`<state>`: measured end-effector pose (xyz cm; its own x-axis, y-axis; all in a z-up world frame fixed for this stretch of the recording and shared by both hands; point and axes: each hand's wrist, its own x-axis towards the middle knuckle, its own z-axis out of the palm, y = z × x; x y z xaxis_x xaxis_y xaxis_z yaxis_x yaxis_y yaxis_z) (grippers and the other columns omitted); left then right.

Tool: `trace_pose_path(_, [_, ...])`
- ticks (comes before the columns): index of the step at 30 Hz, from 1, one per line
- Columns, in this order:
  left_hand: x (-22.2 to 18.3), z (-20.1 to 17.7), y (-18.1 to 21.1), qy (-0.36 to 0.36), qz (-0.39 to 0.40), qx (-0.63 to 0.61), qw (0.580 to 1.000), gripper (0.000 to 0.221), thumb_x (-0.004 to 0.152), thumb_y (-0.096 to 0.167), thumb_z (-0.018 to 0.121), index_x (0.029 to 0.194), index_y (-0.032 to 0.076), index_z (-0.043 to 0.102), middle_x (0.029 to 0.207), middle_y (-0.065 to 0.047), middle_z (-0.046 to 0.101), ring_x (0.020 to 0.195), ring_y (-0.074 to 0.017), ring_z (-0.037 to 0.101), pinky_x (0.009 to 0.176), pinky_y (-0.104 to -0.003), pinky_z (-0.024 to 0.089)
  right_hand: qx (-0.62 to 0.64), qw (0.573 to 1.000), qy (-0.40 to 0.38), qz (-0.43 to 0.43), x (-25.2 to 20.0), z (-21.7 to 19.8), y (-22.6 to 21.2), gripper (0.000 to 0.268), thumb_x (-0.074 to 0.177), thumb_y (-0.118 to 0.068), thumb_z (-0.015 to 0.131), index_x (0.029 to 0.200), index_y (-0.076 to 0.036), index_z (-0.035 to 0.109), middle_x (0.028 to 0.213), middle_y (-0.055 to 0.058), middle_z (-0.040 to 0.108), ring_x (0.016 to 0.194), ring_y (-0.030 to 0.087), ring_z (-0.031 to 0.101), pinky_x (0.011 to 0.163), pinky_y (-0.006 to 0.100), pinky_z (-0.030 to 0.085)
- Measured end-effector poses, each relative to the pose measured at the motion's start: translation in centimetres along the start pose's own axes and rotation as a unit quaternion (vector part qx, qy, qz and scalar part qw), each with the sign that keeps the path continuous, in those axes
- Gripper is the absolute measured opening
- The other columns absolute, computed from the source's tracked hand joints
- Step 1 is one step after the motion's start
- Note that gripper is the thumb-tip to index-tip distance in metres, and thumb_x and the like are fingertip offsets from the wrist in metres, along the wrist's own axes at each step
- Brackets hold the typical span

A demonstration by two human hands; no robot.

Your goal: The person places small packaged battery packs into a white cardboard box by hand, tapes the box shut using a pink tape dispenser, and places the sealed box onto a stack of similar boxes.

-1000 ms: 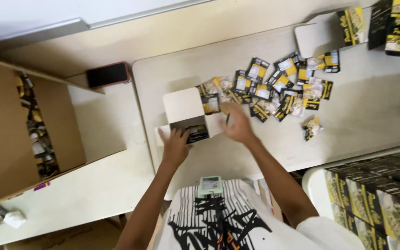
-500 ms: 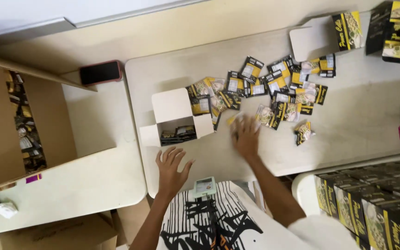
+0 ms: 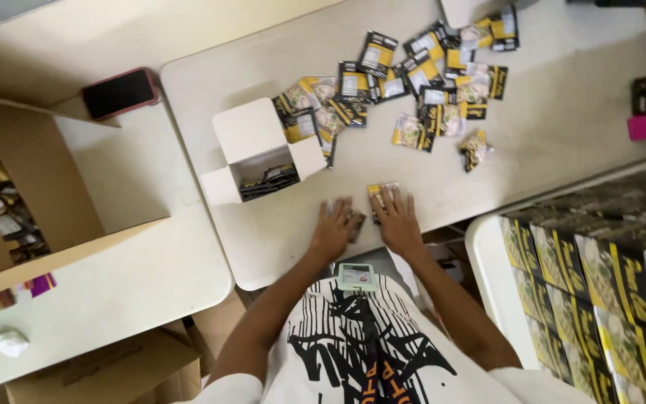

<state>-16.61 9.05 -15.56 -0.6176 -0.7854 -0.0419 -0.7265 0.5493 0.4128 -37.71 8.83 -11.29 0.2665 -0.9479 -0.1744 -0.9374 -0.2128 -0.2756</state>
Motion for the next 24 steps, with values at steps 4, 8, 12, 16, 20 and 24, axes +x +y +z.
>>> trace_pose_path(4, [-1.8, -1.8, -2.8, -0.146, 0.036, 0.074, 0.986, 0.053, 0.094, 0.013, 0.059, 0.147, 0.021, 0.056, 0.162, -0.013, 0.032, 0.158, -0.0359, 0.019, 0.122, -0.072, 0.011, -0.002, 0.999, -0.05, -0.01, -1.3, -0.2, 1.1, 0.078, 0.092, -0.028, 0.058, 0.162, -0.015, 0.028, 0.169, 0.017, 0.021, 0.154, 0.041, 0.017, 0.12, 0.063, 0.015])
trace_pose_path(8, [-2.1, -4.6, -3.1, -0.125, -0.017, 0.093, 0.988, 0.058, 0.093, 0.031, 0.062, 0.148, 0.022, 0.048, 0.172, -0.016, 0.022, 0.16, -0.0376, 0.013, 0.126, -0.061, 0.01, 0.024, 0.998, -0.051, -0.007, -1.1, -0.7, -0.4, 0.109, 0.08, -0.064, 0.065, 0.158, -0.003, 0.02, 0.166, 0.023, 0.016, 0.154, 0.042, 0.013, 0.121, 0.063, 0.013])
trace_pose_path(12, [-2.4, -3.6, -2.2, -0.104, -0.075, 0.068, 0.989, 0.107, 0.084, 0.077, 0.055, 0.159, 0.008, 0.024, 0.168, -0.019, 0.014, 0.156, -0.0362, 0.005, 0.121, -0.064, 0.003, 0.002, 0.99, -0.142, -0.025, -1.0, -1.4, -2.1, 0.125, 0.074, -0.075, 0.068, 0.159, 0.0, 0.016, 0.166, 0.025, 0.012, 0.155, 0.042, 0.009, 0.119, 0.061, 0.011])
trace_pose_path(16, [-3.8, -5.0, -0.9, -0.182, -0.09, 0.1, 0.974, 0.129, 0.075, 0.093, 0.046, 0.163, 0.004, 0.015, 0.171, -0.02, 0.008, 0.158, -0.0365, 0.001, 0.124, -0.06, 0.0, -0.082, 0.973, -0.168, -0.138, -2.4, 1.8, -1.3, 0.096, 0.083, -0.052, 0.066, 0.159, -0.01, 0.025, 0.168, 0.022, 0.017, 0.155, 0.04, 0.014, 0.12, 0.059, 0.014])
trace_pose_path(20, [-5.5, -4.8, -0.8, -0.146, -0.107, 0.071, 0.981, 0.137, 0.069, 0.093, 0.053, 0.161, -0.001, 0.016, 0.17, -0.021, 0.009, 0.157, -0.0378, 0.001, 0.124, -0.057, 0.001, -0.019, 0.979, -0.075, -0.189, -3.8, 2.3, -1.8, 0.056, 0.089, -0.015, 0.06, 0.144, -0.018, 0.049, 0.155, 0.016, 0.044, 0.141, 0.036, 0.044, 0.115, 0.054, 0.037])
trace_pose_path(24, [-6.3, -3.4, -0.9, -0.086, -0.148, 0.025, 0.985, 0.14, 0.067, 0.092, 0.056, 0.158, -0.008, 0.018, 0.167, -0.025, 0.01, 0.155, -0.0411, 0.003, 0.123, -0.056, 0.002, 0.473, 0.869, 0.047, 0.139, -2.0, 1.0, -2.1, 0.032, 0.095, -0.008, 0.058, 0.126, -0.007, 0.063, 0.121, 0.017, 0.069, 0.107, 0.029, 0.071, 0.091, 0.041, 0.063])
